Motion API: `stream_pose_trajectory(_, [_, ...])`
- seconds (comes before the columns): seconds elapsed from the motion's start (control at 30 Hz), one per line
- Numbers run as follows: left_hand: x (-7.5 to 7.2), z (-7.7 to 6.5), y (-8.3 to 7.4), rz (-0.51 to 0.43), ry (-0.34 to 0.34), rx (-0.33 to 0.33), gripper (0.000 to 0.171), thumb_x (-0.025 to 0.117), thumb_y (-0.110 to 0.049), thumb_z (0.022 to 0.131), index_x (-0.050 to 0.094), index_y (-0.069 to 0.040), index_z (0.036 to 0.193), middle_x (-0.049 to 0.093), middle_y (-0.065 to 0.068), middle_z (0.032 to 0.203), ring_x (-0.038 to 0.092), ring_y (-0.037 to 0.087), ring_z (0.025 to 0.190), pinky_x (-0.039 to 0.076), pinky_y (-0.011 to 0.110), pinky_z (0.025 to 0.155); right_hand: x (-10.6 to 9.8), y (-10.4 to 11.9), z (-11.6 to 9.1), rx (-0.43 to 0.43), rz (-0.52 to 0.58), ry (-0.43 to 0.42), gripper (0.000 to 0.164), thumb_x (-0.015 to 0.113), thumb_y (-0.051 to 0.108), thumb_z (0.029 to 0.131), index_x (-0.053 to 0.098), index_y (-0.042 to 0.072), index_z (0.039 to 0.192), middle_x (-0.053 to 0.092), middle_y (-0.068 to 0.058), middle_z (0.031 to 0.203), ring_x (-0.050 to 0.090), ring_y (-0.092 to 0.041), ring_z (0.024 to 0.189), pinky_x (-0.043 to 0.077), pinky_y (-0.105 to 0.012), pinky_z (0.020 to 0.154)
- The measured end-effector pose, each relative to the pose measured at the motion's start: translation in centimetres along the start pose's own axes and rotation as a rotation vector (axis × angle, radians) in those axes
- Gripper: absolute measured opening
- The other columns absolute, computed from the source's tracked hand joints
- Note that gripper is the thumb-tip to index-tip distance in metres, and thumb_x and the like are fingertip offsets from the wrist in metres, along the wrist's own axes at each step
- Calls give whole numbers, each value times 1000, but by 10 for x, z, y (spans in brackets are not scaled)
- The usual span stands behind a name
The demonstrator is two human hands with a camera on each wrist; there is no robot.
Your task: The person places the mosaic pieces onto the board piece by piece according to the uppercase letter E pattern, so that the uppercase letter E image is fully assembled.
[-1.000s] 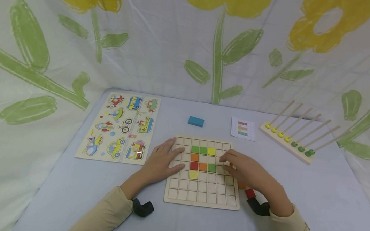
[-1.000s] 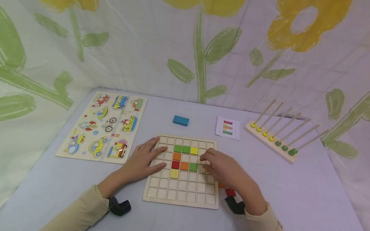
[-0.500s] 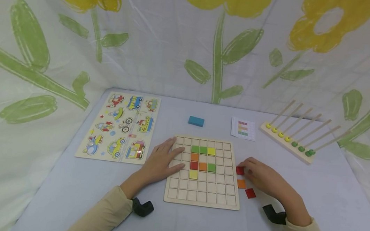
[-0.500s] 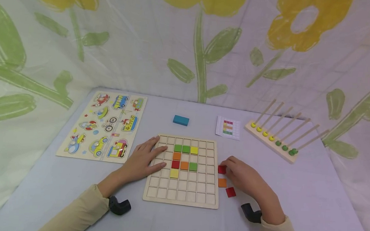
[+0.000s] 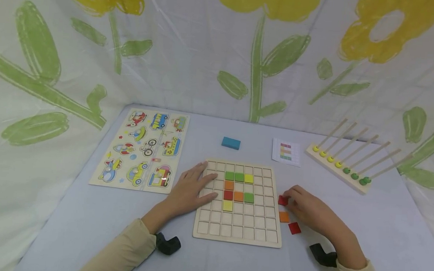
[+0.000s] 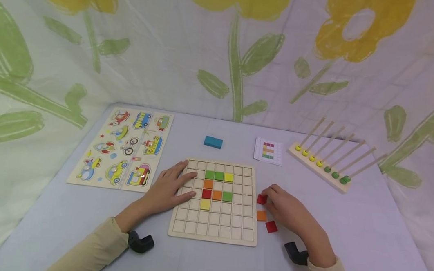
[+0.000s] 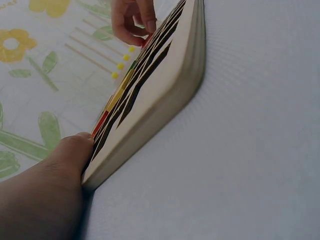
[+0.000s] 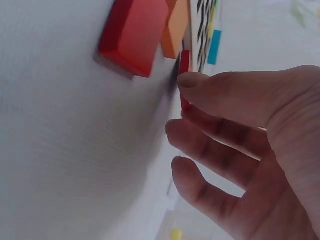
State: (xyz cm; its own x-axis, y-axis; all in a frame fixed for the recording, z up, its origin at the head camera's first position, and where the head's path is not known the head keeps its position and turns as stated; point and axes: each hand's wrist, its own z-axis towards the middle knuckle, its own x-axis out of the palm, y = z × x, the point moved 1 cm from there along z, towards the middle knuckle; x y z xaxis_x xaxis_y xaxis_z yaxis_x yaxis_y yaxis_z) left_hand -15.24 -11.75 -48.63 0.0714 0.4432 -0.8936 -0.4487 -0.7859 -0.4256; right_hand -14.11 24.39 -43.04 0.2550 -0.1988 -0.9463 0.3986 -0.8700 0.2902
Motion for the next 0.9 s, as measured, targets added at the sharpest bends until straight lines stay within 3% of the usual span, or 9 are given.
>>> stream_pose_trajectory(0.23, [1, 0, 0, -7, -3, -1, 62, 49, -60, 91, 44, -27, 144, 20, 9, 159, 14, 25, 147, 22, 49, 113, -9, 21, -4, -95, -82, -78, 29, 75, 19, 84, 63, 19, 110, 58, 11, 106, 57, -5, 87, 54, -27, 76])
stream_pose_trajectory(0.4, [2, 1, 1, 2, 7, -7, 64, 47, -62, 91, 41, -29, 145, 18, 8, 160, 12, 23, 148, 21, 48, 113, -11, 46, -1, -159, -52, -57, 25, 71, 22, 88, 61, 21, 110, 57, 11, 110, 54, -1, 80, 51, -21, 68])
stream_pose_trajectory(0.67, [1, 0, 0, 3, -5, 1, 63, 49, -60, 91, 43, -27, 144, 20, 10, 159, 15, 25, 147, 22, 49, 113, 6, 77, 11, -354, 18, -40, 18, 69, 22, 89, 63, 23, 107, 58, 16, 106, 57, 0, 87, 52, -20, 77])
stream_pose_trajectory(0.9, [0, 0, -1, 4, -19, 6, 63, 51, -59, 91, 44, -26, 144, 22, 11, 158, 18, 27, 146, 24, 50, 112, 23, 99, 20, -433, -10, 13, 16, 67, 25, 90, 63, 24, 106, 58, 15, 103, 55, -1, 87, 50, -18, 78])
